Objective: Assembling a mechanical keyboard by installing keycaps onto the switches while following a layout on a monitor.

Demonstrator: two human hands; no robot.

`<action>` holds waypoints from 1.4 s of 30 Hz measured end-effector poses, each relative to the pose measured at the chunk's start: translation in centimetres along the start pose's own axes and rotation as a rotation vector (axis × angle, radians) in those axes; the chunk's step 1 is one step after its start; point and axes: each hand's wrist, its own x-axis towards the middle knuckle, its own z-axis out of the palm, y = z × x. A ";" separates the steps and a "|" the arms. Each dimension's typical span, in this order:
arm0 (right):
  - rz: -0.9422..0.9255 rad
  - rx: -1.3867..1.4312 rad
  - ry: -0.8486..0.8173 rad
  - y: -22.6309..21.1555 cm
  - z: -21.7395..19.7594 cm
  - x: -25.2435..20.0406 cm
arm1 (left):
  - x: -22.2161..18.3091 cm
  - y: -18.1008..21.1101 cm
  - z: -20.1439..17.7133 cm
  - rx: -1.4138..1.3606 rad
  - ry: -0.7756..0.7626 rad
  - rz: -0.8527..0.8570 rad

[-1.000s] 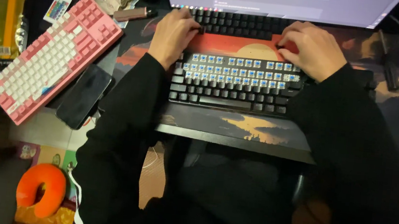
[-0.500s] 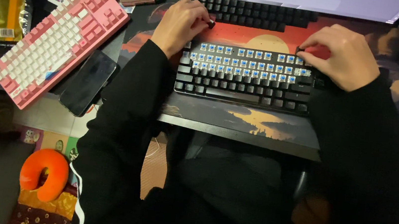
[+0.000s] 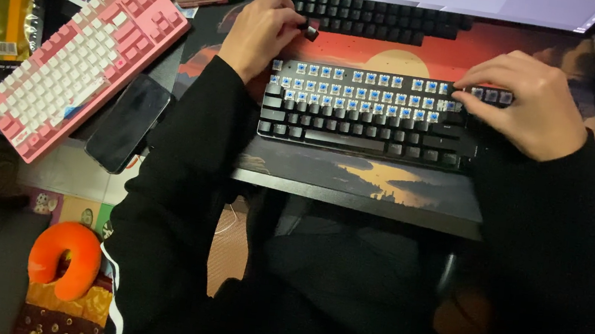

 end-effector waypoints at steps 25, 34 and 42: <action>0.048 0.136 0.020 -1.2 0.8 -1.6 | -2.8 3.6 -5.3 -0.306 0.045 -0.008; 0.062 0.134 -0.012 -1.0 1.6 -1.8 | -6.1 7.3 -8.4 -0.437 -0.171 -0.030; 0.010 0.095 -0.034 -0.4 2.2 -2.2 | -6.4 7.6 -9.4 -0.439 -0.138 0.040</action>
